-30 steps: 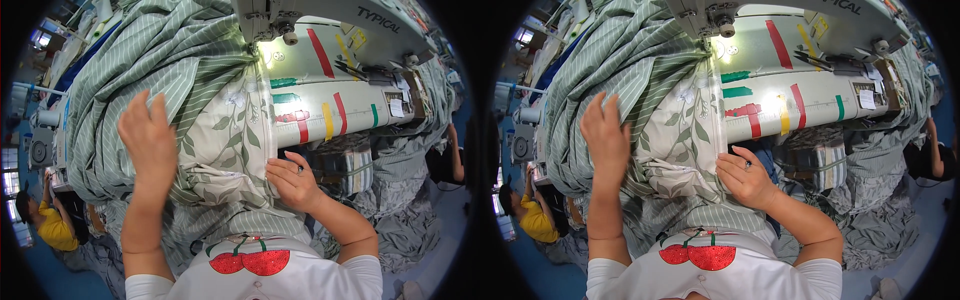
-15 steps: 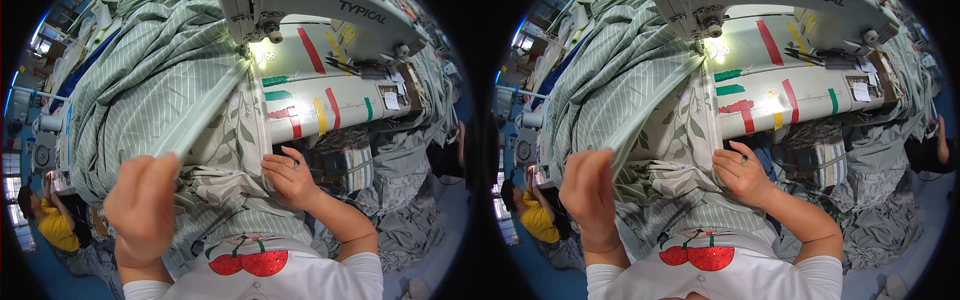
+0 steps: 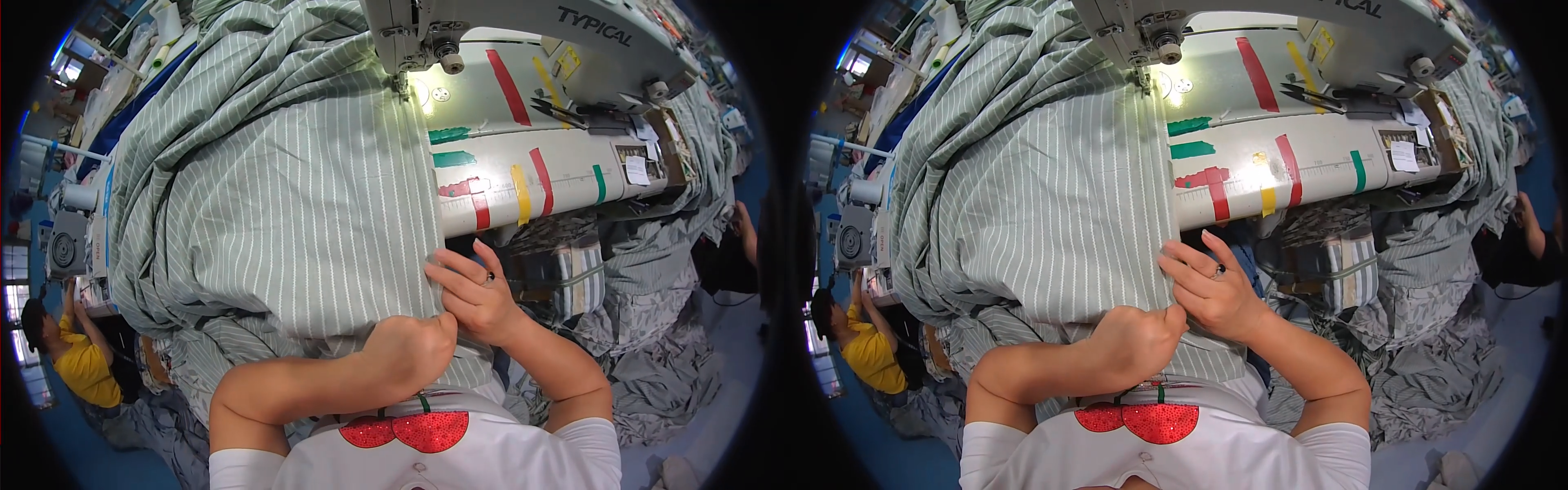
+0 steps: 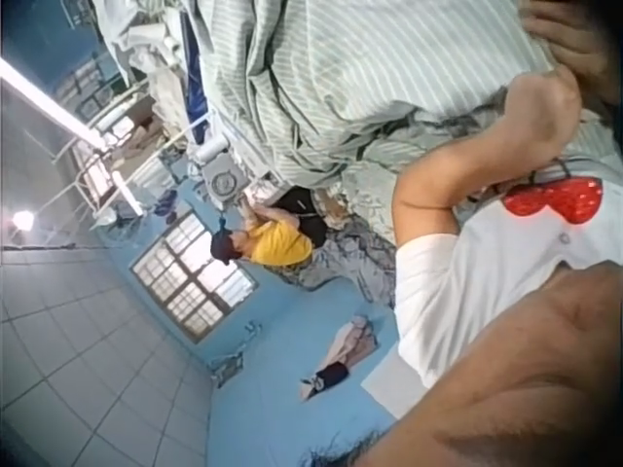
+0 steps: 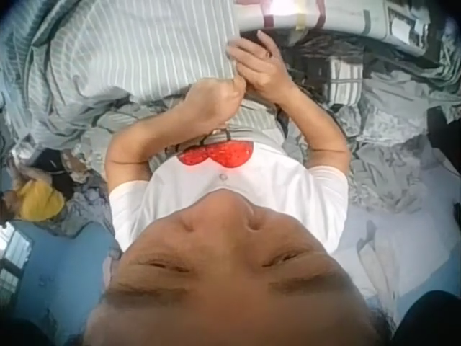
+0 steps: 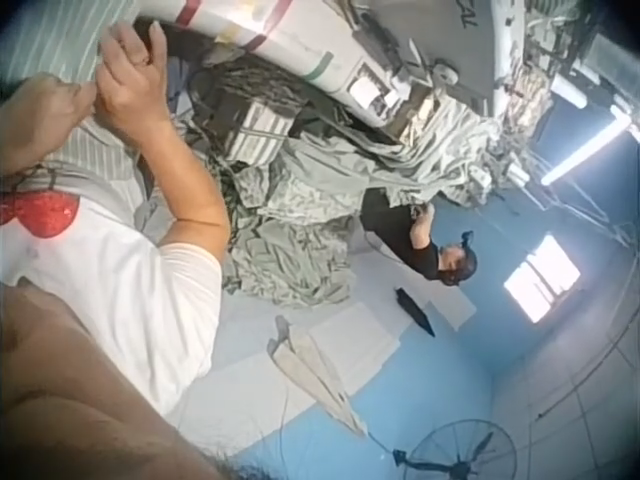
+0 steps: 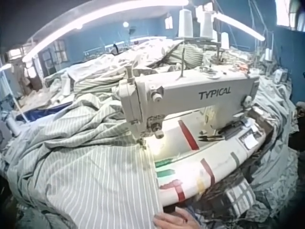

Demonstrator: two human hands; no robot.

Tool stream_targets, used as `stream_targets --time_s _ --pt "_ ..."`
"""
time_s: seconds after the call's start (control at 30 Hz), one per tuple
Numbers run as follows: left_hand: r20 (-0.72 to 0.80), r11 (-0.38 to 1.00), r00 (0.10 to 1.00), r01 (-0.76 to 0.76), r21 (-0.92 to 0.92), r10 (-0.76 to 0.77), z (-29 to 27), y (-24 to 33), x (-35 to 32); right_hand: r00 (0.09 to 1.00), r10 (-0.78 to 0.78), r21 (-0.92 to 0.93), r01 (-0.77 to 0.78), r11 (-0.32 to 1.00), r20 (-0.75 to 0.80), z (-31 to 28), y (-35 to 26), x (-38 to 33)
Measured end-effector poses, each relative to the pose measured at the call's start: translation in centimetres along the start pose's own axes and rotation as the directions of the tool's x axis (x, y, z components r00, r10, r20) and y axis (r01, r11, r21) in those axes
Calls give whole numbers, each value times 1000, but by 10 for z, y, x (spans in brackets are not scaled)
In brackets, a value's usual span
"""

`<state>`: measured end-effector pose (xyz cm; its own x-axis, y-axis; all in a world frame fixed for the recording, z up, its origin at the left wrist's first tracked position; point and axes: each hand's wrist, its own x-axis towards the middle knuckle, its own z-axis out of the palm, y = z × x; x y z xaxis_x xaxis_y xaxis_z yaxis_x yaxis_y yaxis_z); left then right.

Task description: Sewing pieces of fabric together using an industrial sewing machine in a factory environment.

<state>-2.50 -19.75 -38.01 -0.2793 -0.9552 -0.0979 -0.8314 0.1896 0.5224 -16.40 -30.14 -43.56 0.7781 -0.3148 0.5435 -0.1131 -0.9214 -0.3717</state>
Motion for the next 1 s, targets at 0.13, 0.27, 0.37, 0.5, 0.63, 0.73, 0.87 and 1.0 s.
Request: stream_targets --time_s 0.13,0.27,0.37,0.5,0.63,0.73,0.87,1.0 --pt "114 989 986 -127 81 118 -38 -19 15 999 -12 44 9 999 47 2 3 1" --pt "-252 946 935 291 141 -250 -68 -97 20 1000 4 71 -4 998 1 1 1 -1" --pt "-515 832 832 426 356 -205 -64 -145 6 999 36 95 -35 995 -15 3 0 -3" --pt "-510 741 777 577 343 -368 -72 -156 -3 996 92 134 -91 987 3 10 2 -4" --pt "-537 918 797 385 98 -276 -103 -155 57 995 104 105 -104 989 10 12 2 -4" --pt "-655 989 751 145 40 -84 -107 -179 137 993 114 78 -114 990 8 12 -1 -4" --pt "-642 978 766 163 133 -40 -97 -226 197 989 141 65 -143 988 40 13 -1 -3" --pt "-535 985 845 89 148 4 -95 -241 209 986 150 77 -156 985 74 13 0 -2"
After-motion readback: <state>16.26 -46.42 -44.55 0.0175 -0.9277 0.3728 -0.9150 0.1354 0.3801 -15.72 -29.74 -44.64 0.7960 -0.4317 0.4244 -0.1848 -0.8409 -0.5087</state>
